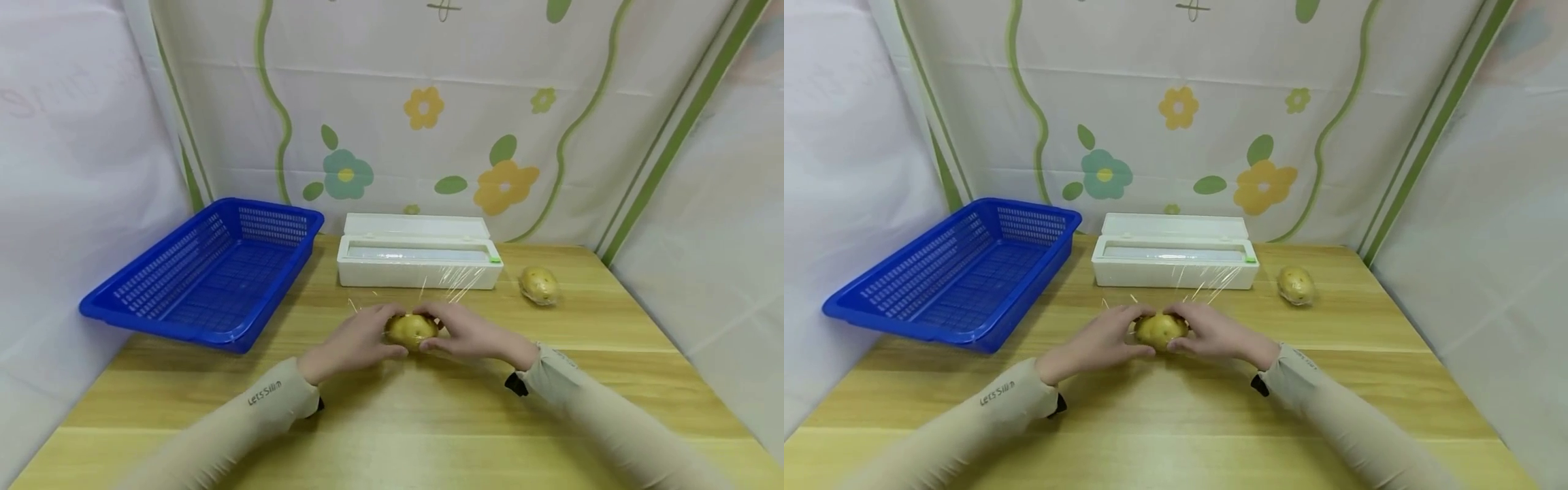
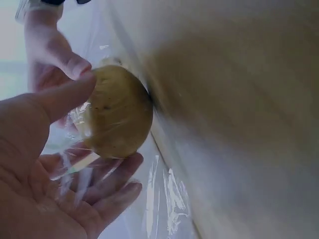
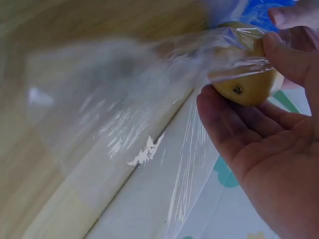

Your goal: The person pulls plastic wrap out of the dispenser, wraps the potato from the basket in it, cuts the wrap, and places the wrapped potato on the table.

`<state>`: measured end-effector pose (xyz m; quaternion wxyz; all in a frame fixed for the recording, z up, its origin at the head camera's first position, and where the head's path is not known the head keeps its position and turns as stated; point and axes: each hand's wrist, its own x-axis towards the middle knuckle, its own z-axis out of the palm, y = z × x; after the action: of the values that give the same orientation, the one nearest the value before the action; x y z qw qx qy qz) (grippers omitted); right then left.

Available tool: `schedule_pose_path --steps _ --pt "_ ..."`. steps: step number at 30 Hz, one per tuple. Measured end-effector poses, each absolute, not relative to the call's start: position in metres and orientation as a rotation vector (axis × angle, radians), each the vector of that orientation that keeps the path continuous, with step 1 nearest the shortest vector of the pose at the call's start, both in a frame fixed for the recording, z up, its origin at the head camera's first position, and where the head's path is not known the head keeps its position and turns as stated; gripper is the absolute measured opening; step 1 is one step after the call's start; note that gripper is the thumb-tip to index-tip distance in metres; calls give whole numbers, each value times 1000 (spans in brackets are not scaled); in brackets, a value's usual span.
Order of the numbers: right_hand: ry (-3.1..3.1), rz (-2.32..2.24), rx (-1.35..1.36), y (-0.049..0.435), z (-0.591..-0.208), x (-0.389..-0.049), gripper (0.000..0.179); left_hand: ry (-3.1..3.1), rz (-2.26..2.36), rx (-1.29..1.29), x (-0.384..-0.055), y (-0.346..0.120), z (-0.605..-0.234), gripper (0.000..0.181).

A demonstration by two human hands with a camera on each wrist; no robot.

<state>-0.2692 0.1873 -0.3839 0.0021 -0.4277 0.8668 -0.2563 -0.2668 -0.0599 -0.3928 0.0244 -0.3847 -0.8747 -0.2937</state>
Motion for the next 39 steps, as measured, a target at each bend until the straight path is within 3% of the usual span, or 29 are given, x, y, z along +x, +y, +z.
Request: schedule_pose_path --steps 4,9,20,27,30,36,39 --pt "2668 -844 -1278 189 -382 -268 47 -2653 -1062 -1172 -272 -58 -400 42" --pt "2695 -826 -1274 192 -380 -265 47 -2595 -1165 -1198 -273 -57 -399 32" --pt "2780 -782 -1183 192 -376 -257 52 -2621 -1300 -1157 -275 -59 -399 33" --pt "2855 -675 -1236 189 -370 -253 42 -2610 -1324 -1174 -279 -62 -402 33" --pt "2910 -658 -1361 186 -367 -251 39 -2618 -1328 -1166 -281 -64 -403 33" --pt "2972 -682 -1863 178 -362 -246 33 -2660 -1356 -1129 -288 -68 -402 31" --pt "2975 -553 -1956 176 -365 -245 33 -2698 -1379 -1082 -291 -70 -404 31"
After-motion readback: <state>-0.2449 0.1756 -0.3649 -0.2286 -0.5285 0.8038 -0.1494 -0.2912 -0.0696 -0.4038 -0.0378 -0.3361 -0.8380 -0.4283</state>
